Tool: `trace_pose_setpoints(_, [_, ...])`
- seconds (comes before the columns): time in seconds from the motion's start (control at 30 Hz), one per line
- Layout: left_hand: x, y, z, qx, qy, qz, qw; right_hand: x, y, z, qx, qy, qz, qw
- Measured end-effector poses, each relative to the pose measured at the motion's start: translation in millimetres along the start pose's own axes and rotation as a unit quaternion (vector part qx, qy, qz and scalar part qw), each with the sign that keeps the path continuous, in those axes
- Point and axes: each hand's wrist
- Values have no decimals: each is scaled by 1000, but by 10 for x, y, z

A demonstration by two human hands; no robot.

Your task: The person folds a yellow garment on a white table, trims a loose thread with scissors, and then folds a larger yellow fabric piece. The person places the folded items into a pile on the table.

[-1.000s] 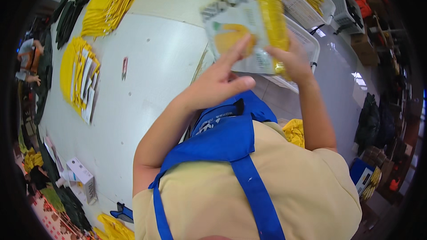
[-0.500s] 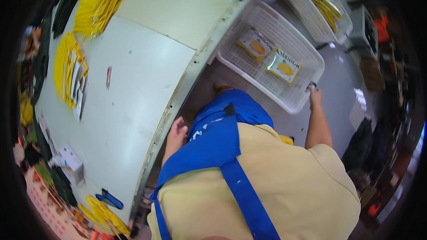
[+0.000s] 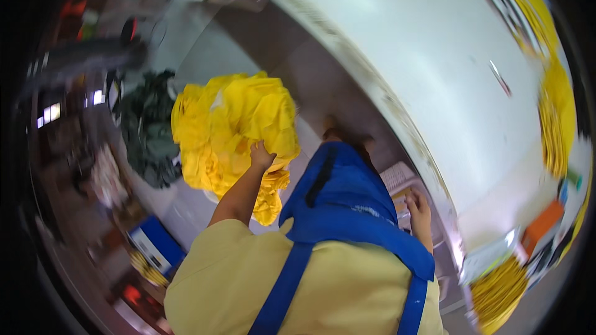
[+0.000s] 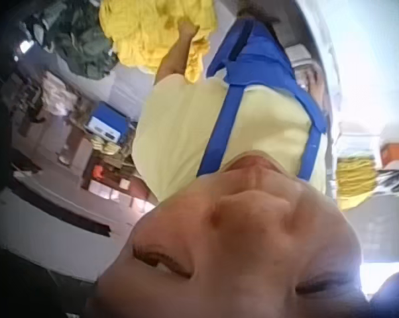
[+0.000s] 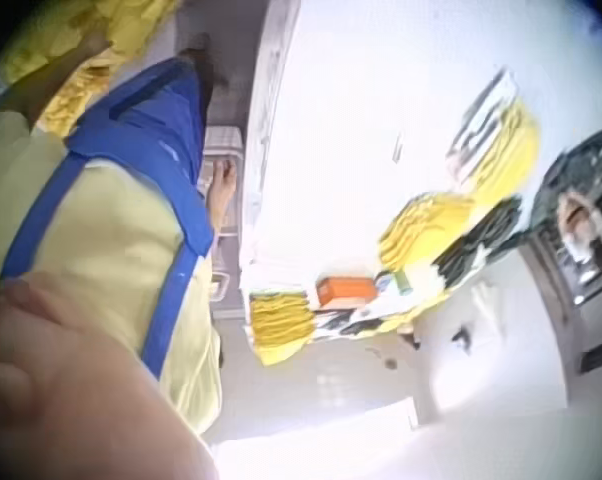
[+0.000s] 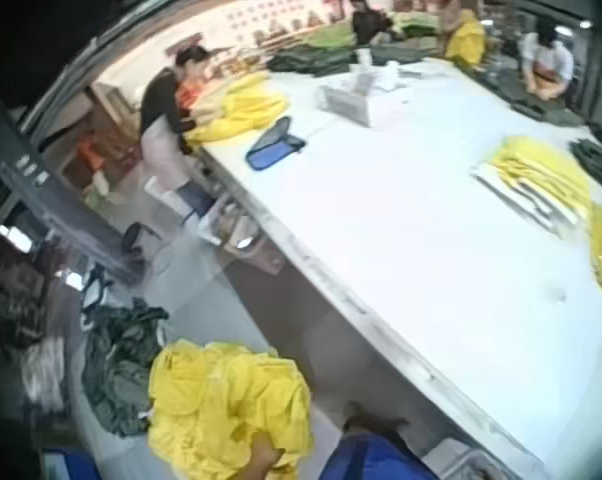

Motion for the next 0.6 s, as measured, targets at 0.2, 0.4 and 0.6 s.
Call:
trace_pose_setpoints(0.2, [-45,541,-707,315,148,24,937,-626,-330,-494,-100,-59,163,980])
trace_pose_setpoints(0.4, [-987,1330,-1013,88,165,233,954,-1252,-1011,-898,-189,16,233,954])
trace_pose_setpoints(0.6, [-521,1354,-90,12,-33,594,804,-2053,-2309,-1484,-296,23,93,950])
Point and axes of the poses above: each hand's wrist, its own z-axis away from the middle knuckle, its own y-axis out of the back of the hand, x = y × z, and after that the axes turned 6 degrees about z, right-handed
